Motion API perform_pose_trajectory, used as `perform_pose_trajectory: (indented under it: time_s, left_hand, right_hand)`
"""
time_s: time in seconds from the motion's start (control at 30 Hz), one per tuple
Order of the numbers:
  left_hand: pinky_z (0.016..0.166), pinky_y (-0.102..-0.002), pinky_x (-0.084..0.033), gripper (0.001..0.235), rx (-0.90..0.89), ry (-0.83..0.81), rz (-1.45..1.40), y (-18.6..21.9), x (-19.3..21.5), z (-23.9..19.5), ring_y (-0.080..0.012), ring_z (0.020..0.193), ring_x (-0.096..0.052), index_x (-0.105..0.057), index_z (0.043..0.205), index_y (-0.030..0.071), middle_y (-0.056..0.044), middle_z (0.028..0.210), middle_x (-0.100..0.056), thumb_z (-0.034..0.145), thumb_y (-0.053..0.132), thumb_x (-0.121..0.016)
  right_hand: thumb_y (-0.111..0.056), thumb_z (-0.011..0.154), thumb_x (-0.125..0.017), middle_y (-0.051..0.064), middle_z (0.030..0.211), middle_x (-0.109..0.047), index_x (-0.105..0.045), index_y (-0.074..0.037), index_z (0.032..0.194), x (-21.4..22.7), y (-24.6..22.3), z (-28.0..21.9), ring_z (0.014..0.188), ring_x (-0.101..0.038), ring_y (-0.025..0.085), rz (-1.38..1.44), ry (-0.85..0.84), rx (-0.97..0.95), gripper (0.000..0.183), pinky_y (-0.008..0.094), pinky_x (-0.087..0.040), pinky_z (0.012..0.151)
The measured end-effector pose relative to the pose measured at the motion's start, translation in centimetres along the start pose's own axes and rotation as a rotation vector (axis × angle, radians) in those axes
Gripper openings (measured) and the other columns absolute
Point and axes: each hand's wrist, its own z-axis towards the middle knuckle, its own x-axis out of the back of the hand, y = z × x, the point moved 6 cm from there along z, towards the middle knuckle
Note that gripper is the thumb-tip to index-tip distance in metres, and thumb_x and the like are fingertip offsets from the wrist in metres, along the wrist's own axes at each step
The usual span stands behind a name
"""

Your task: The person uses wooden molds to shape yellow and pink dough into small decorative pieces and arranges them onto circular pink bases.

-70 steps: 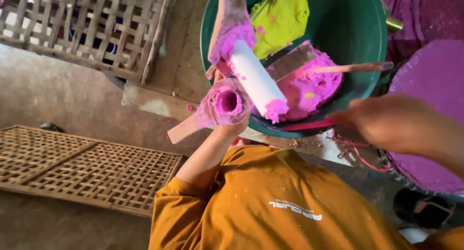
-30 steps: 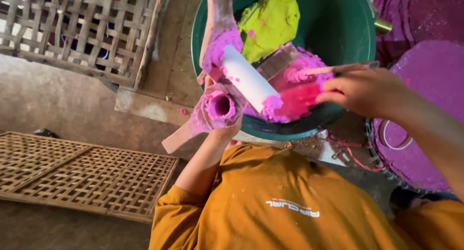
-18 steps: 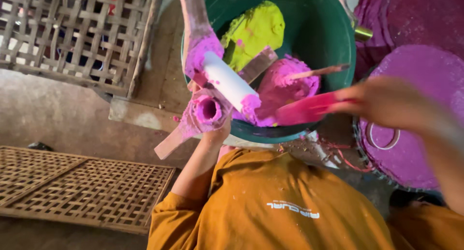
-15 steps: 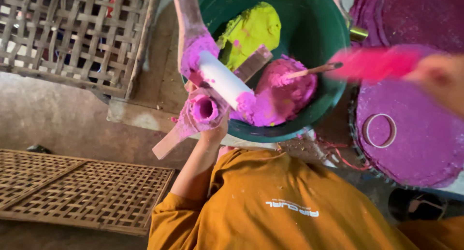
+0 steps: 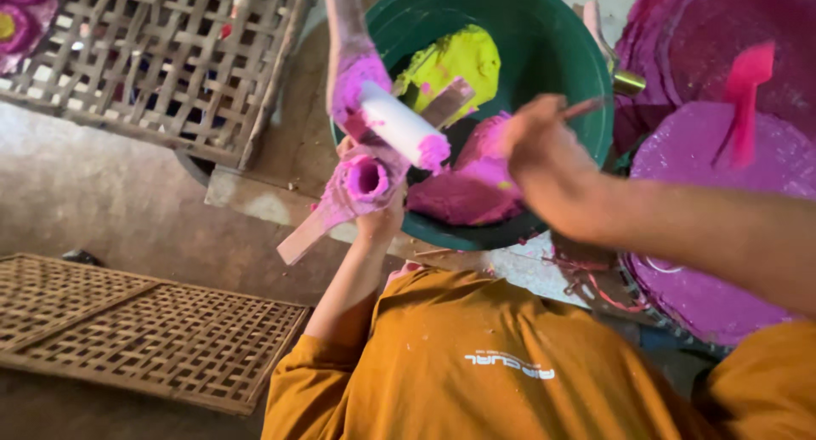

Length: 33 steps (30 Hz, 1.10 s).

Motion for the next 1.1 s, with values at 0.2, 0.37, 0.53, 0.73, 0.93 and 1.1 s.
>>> perform_pose_trajectory:
  time_s: [0.2, 0.37, 0.53, 0.73, 0.93, 1.1]
  left_hand:
    - [0.083, -0.039, -0.051, 0.02, 0.041, -0.077, 0.174, -5.0, -0.6, -2.9, -0.0258, 0.095, -0.062, -0.061, 0.11, 0.006, -0.01, 0.105, -0.063, 0.093, 0.012, -0.069]
    - [0.081, -0.039, -0.052, 0.018, 0.044, -0.091, 0.238, -5.2, -0.7, -3.0, -0.0255, 0.093, -0.063, -0.061, 0.107, 0.006, -0.009, 0.101, -0.064, 0.093, 0.013, -0.071]
    - [0.08, -0.04, -0.052, 0.016, 0.028, -0.025, 0.192, -2.1, -0.5, -1.1, -0.0253, 0.091, -0.064, -0.063, 0.104, 0.007, -0.008, 0.097, -0.066, 0.093, 0.015, -0.072]
    - [0.078, -0.04, -0.051, 0.02, -0.018, -0.004, 0.211, -1.4, -0.5, -0.9, -0.0265, 0.091, -0.062, -0.061, 0.104, 0.003, -0.011, 0.099, -0.064, 0.092, 0.014, -0.072]
    - [0.077, -0.039, -0.051, 0.016, 0.01, -0.062, 0.267, -3.5, -0.6, -2.7, -0.0255, 0.089, -0.063, -0.062, 0.101, 0.005, -0.009, 0.097, -0.064, 0.092, 0.013, -0.072]
    - [0.077, -0.039, -0.051, 0.017, 0.049, -0.098, 0.242, -2.8, -1.2, -2.8, -0.0253, 0.089, -0.063, -0.062, 0.101, 0.005, -0.01, 0.096, -0.064, 0.09, 0.012, -0.073]
  right_hand:
    - [-0.017, 0.086, -0.063, 0.013, 0.075, -0.067, -0.067, -0.006, 0.08, -0.3, 3.2, -3.9, 0.062, -0.071, 0.027, -0.044, -0.455, -0.067, 0.013, 0.04, -0.052, 0.052]
    - [-0.015, 0.083, -0.062, 0.01, 0.076, -0.066, -0.069, -0.012, 0.085, 1.7, 4.4, -4.9, 0.062, -0.072, 0.026, 0.03, -0.446, 0.12, 0.009, 0.04, -0.059, 0.051]
    - [-0.016, 0.088, -0.06, 0.014, 0.085, -0.072, -0.073, -0.01, 0.093, -7.1, 0.1, -0.3, 0.079, -0.074, 0.033, 0.216, -0.433, 0.076, 0.015, 0.048, -0.058, 0.064]
    - [-0.008, 0.08, -0.054, 0.022, 0.093, -0.071, -0.054, -0.01, 0.137, -9.2, -3.6, -3.9, 0.08, -0.071, 0.043, 0.563, -0.437, -0.101, 0.057, 0.055, -0.056, 0.067]
    - [-0.009, 0.082, -0.052, 0.019, 0.1, -0.07, -0.042, -0.017, 0.15, -4.0, -2.6, -9.3, 0.082, -0.074, 0.039, 0.512, -0.736, -0.216, 0.07, 0.051, -0.059, 0.065]
    - [-0.017, 0.093, -0.051, 0.015, 0.093, -0.073, -0.06, -0.008, 0.115, -3.5, -3.4, -7.8, 0.079, -0.075, 0.032, 0.363, -0.68, -0.09, 0.025, 0.044, -0.06, 0.063]
